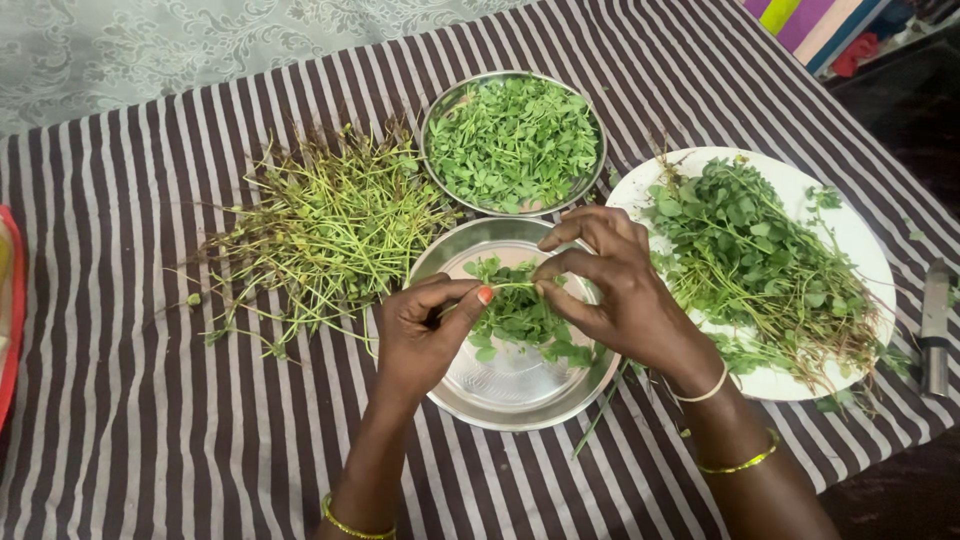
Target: The person picks individual leaves from bundles of greens by hand. They separate the leaves from the stalks, placing the picked leaves into a metal bowl while leaving the discarded stems on the table.
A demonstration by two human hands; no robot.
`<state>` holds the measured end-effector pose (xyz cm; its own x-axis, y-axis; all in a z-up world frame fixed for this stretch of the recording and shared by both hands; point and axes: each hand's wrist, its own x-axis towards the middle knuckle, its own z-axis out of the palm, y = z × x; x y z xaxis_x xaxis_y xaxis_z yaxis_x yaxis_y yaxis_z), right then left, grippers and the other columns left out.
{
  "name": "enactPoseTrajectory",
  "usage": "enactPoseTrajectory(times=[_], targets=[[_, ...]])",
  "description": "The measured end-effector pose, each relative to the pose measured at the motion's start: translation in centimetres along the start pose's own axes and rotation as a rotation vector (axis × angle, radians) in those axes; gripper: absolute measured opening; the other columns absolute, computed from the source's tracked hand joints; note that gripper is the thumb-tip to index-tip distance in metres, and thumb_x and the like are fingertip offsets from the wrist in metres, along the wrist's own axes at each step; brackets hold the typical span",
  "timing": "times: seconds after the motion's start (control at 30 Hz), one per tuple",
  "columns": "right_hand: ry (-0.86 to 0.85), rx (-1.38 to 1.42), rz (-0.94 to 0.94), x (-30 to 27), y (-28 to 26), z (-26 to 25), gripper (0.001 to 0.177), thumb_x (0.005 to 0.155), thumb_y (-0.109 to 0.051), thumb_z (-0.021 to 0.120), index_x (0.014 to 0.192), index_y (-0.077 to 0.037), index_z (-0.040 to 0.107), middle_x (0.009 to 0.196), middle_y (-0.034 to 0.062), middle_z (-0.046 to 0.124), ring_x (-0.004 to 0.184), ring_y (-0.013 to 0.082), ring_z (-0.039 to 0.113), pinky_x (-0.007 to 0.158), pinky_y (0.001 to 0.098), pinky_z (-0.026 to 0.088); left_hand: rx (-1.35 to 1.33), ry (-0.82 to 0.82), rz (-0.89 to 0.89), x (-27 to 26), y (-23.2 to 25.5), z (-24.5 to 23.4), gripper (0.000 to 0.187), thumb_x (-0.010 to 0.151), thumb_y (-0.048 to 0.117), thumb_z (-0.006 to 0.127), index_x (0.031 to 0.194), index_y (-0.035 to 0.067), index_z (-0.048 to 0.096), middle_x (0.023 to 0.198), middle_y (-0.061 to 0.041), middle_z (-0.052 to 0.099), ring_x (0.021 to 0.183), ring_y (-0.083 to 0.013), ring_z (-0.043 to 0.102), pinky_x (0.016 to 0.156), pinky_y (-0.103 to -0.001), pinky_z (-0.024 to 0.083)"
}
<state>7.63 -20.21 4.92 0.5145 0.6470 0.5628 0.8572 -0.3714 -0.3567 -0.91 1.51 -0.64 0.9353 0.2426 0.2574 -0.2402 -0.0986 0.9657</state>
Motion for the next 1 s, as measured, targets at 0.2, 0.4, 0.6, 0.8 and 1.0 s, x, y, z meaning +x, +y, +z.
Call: enactPoseTrajectory(times=[0.2,0.4,0.6,0.8,1.0], targets=[[0.012,0.057,0.015,-0.5,0.2,0.5,0.014,0.083,-0.019,0.079,0.094,-0.014,0.072,0.119,0.0036,0.064,0.128,0.026,0.051,0.115,0.0444,0.039,-0.034,-0.009,0.039,-0.3,-0.2,-0.2,0.011,0.093,0.012,0.077,0.1,0.004,0.08,0.078,0.0,0.069,0.065,-0.0021,0.058,0.056,-0.019,0.045],[0.109,0.062,0.072,-0.5,1.3,0.2,0.013,0.087,-0.017,0.076,0.098,-0.014,0.071,0.115,0.0013,0.065,0.119,0.0188,0.056,0.106,0.0374,0.045,-0.024,-0.002,0.063,-0.5,-0.1,-0.3,0.011,0.093,0.012,0.078,0.099,0.003,0.08,0.077,0.0,0.068,0.064,-0.0024,0.056,0.055,-0.02,0.042],[0.074,0.066,-0.049,-0.2,-0.2,0.3,0.018,0.084,-0.017,0.079,0.1,-0.012,0.073,0.116,0.0029,0.066,0.121,0.0245,0.056,0.106,0.0433,0.044,-0.032,-0.003,0.046,-0.4,0.3,-0.2,0.012,0.092,0.013,0.077,0.1,0.003,0.08,0.076,0.001,0.067,0.064,-0.0019,0.055,0.055,-0.019,0.042],[0.331,0.254,0.177,-1.2,1.6,1.3,0.009,0.083,-0.005,0.075,0.088,-0.01,0.07,0.111,0.002,0.062,0.111,0.0201,0.059,0.097,0.0381,0.054,0.052,-0.036,0.036,-0.7,0.1,0.0,0.015,0.092,0.016,0.079,0.101,0.004,0.082,0.069,0.0,0.064,0.058,-0.0027,0.05,0.051,-0.021,0.038],[0.312,0.384,0.319,-2.0,1.3,0.6,0.014,0.091,-0.003,0.074,0.104,-0.009,0.071,0.114,0.0004,0.067,0.106,0.0167,0.067,0.094,0.029,0.062,0.0,-0.009,0.014,-0.6,-0.6,-0.4,0.014,0.092,0.017,0.078,0.098,0.005,0.081,0.074,0.001,0.07,0.059,-0.0021,0.054,0.052,-0.02,0.041]])
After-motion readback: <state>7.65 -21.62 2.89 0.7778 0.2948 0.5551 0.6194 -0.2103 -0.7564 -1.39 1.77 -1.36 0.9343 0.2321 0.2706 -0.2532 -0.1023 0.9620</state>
